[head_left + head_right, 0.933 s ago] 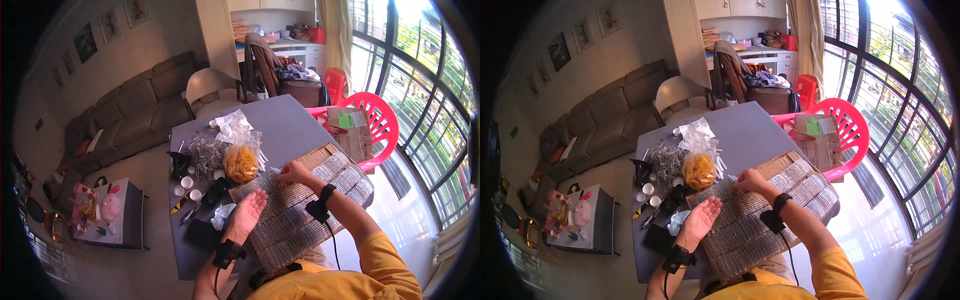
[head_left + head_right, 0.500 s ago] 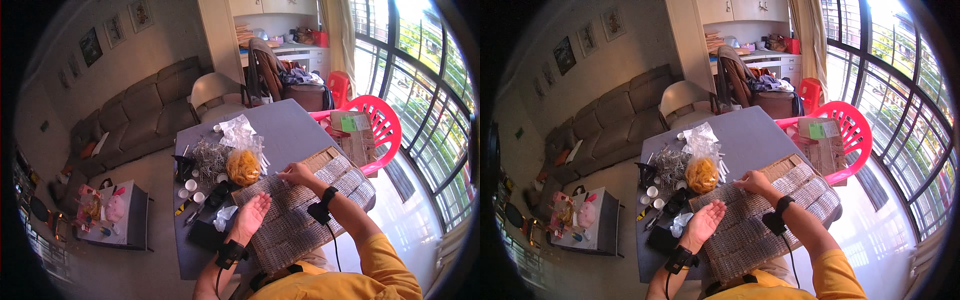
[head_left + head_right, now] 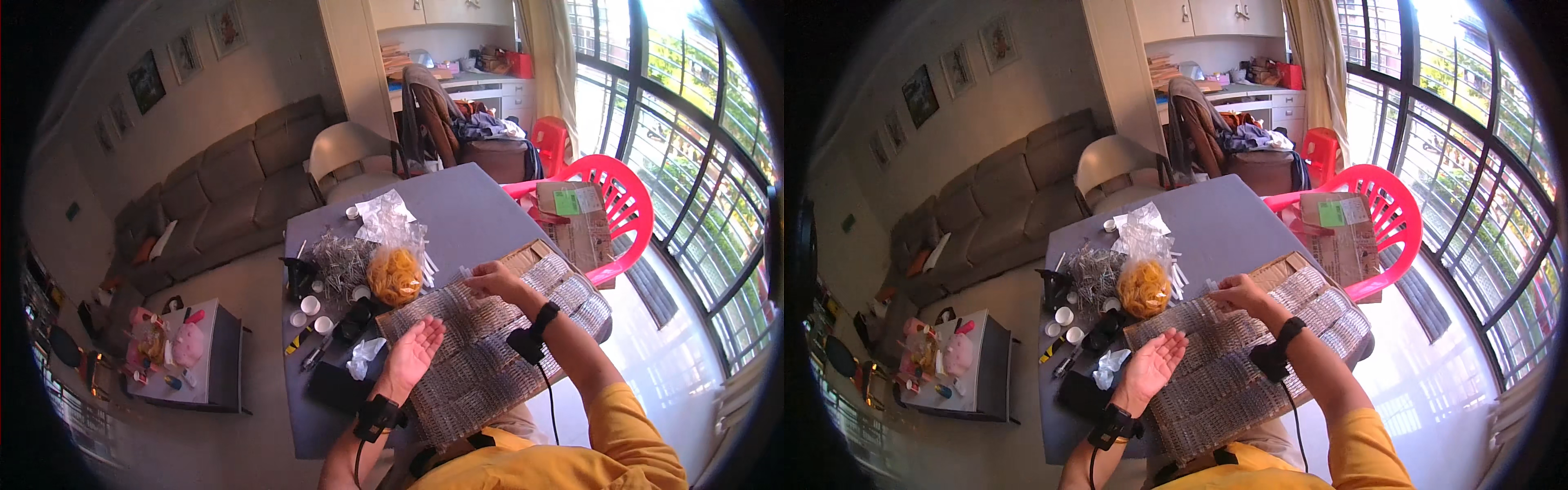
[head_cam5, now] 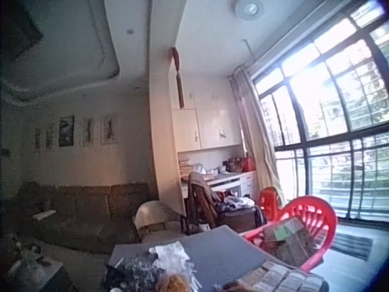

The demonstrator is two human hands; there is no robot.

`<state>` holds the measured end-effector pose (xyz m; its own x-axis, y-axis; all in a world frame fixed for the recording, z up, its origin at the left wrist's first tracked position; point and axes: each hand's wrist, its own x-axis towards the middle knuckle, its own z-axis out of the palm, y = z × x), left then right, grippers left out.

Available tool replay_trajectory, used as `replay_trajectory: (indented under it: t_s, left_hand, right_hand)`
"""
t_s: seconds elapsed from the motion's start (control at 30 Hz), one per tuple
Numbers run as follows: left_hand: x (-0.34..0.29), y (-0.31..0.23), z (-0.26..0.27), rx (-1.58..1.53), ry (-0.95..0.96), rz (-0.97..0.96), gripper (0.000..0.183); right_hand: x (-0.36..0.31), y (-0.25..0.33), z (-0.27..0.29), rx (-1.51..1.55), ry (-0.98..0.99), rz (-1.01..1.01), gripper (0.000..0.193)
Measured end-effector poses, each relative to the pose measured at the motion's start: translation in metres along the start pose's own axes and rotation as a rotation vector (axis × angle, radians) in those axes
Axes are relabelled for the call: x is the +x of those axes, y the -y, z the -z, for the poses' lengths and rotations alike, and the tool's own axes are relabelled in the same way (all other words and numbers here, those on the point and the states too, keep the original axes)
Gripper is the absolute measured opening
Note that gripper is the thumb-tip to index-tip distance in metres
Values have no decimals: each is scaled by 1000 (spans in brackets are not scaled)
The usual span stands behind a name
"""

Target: The person is at a table sorting and assembling small metal components using a utility knife while wearing wrist trackers.

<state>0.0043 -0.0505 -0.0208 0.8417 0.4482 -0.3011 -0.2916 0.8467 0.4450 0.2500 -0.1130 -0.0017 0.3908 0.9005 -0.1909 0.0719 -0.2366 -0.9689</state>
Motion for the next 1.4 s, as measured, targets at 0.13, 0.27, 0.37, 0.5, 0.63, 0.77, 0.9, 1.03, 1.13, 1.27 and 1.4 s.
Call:
replay_trajectory:
  t_s: [0.13,0.27,0.37,0.5,0.63,0.77,0.9,1.03,1.13,1.27,1.4]
  left_hand:
    - [4,2,0,-12,21,4,26]
    - [5,5,-14,7,14,20,26]
    - [1,7,-24,-3,272,38,32]
    - [-9,7,-28,64,155,-88,41]
    - [-19,-2,-24,78,165,-103,38]
    - [-21,2,-22,145,169,-43,34]
    - [-20,3,-17,-139,249,33,32]
    - [-16,12,-39,101,175,-203,33]
    - [-22,13,-46,101,187,-224,35]
    - [-27,12,-48,-83,259,-62,41]
    - [-27,11,-39,-167,243,-10,45]
  right_hand:
    - [-18,13,-9,93,124,81,20]
    - [-41,30,-30,155,298,72,23]
    - [-61,39,-53,38,346,176,22]
    - [-76,44,-52,21,305,102,21]
    - [-74,27,-23,194,66,113,21]
    - [-91,36,-13,195,53,186,33]
    - [-107,41,-26,212,250,157,25]
    - [-118,22,-52,339,375,9,23]
    - [-123,29,-62,349,351,54,22]
    - [-125,26,-57,368,364,73,21]
    - [-130,35,-46,226,258,132,21]
